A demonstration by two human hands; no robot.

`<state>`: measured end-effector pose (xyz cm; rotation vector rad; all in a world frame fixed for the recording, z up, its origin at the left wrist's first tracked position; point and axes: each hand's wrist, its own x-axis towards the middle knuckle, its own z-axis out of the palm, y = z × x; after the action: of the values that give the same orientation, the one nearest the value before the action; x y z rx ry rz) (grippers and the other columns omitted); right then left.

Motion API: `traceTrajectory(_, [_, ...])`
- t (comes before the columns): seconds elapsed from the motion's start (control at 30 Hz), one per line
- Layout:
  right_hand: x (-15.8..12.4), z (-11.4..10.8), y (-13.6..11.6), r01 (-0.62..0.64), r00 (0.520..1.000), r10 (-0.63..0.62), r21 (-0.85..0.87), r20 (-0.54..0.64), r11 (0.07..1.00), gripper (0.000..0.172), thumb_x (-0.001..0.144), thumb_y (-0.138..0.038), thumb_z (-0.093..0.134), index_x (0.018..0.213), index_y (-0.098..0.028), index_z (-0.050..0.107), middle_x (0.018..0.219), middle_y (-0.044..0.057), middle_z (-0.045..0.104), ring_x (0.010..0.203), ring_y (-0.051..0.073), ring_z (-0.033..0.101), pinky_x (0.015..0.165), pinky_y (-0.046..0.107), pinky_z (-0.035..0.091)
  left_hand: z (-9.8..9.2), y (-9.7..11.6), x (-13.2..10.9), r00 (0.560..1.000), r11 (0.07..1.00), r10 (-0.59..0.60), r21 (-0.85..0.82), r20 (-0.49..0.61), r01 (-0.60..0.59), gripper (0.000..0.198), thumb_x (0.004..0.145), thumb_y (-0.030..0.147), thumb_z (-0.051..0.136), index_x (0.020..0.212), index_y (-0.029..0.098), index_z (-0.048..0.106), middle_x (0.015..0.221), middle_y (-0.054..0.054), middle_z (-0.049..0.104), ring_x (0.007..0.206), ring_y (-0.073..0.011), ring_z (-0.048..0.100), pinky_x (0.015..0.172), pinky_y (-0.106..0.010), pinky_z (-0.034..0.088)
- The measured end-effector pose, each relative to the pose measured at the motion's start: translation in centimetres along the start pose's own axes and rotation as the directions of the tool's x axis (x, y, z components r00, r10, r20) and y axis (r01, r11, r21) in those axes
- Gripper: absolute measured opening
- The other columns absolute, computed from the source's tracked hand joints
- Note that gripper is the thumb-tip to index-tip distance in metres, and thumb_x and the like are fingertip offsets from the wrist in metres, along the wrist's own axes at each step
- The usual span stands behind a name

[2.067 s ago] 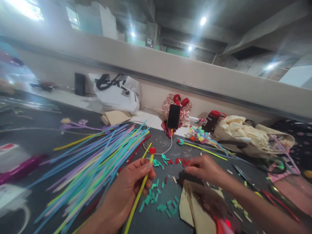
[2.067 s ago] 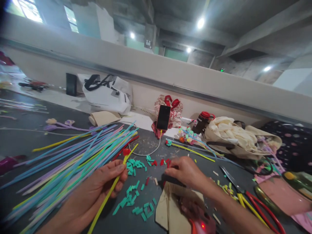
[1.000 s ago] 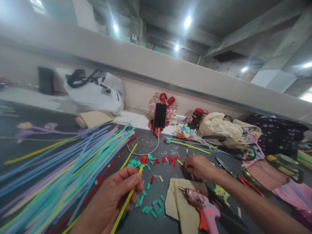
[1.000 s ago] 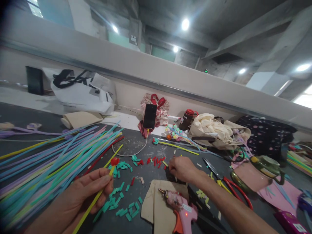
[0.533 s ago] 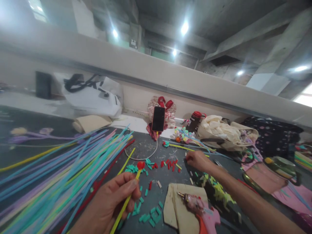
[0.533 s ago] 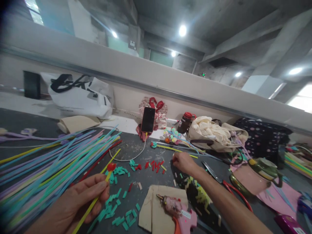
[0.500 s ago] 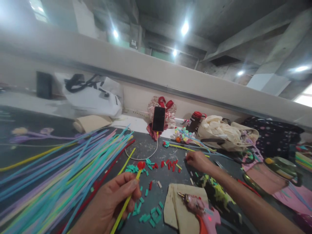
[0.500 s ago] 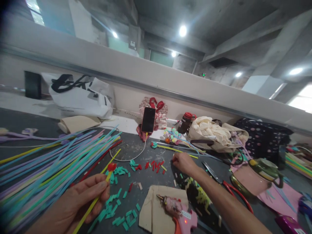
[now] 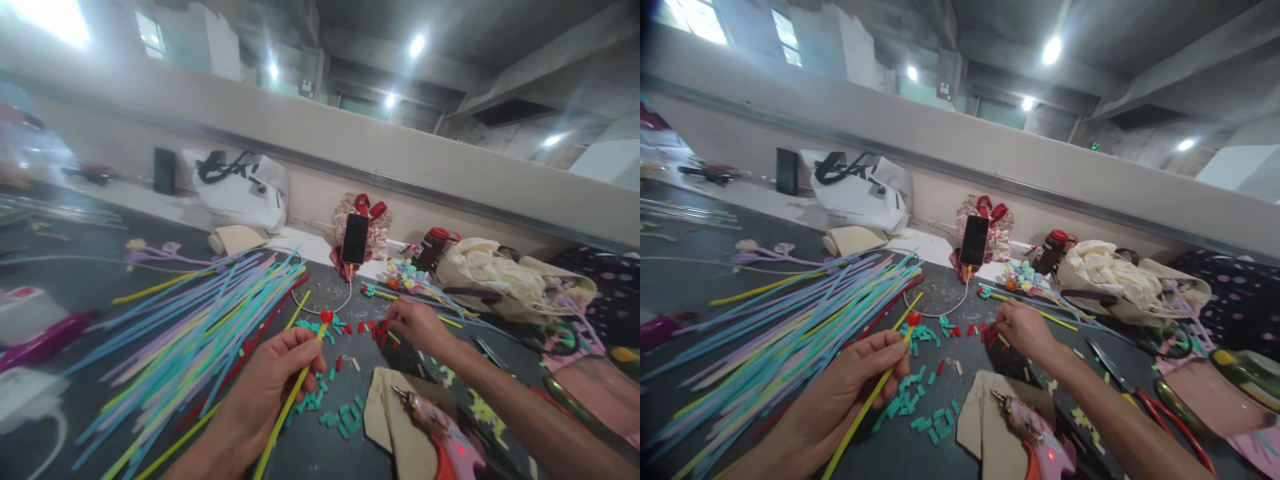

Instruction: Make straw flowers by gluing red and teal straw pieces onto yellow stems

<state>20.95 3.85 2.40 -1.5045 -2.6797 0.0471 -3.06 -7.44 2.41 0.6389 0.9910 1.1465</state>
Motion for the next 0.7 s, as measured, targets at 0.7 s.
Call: traceTrajectory(0.7, [3.3, 1.5, -4.8, 0.232, 0.971, -0.235, 0.071, 0.046, 0.970, 0.014, 0.077, -0.014, 0.046, 0.084, -0.017, 0.058, 0.081, 0.002, 0.063, 0.073, 0.012, 0.056, 0.061, 0.019, 0.036, -0.8, 0.2, -0.3, 0.996, 0.995, 0.075, -0.062, 0.044, -0.073, 0.019, 0.071, 0.029, 0.059, 0.061, 0.016, 0.050, 0.055, 0.004, 0.055, 0.041, -0.0022, 0.044, 0.038, -0.011, 0.029])
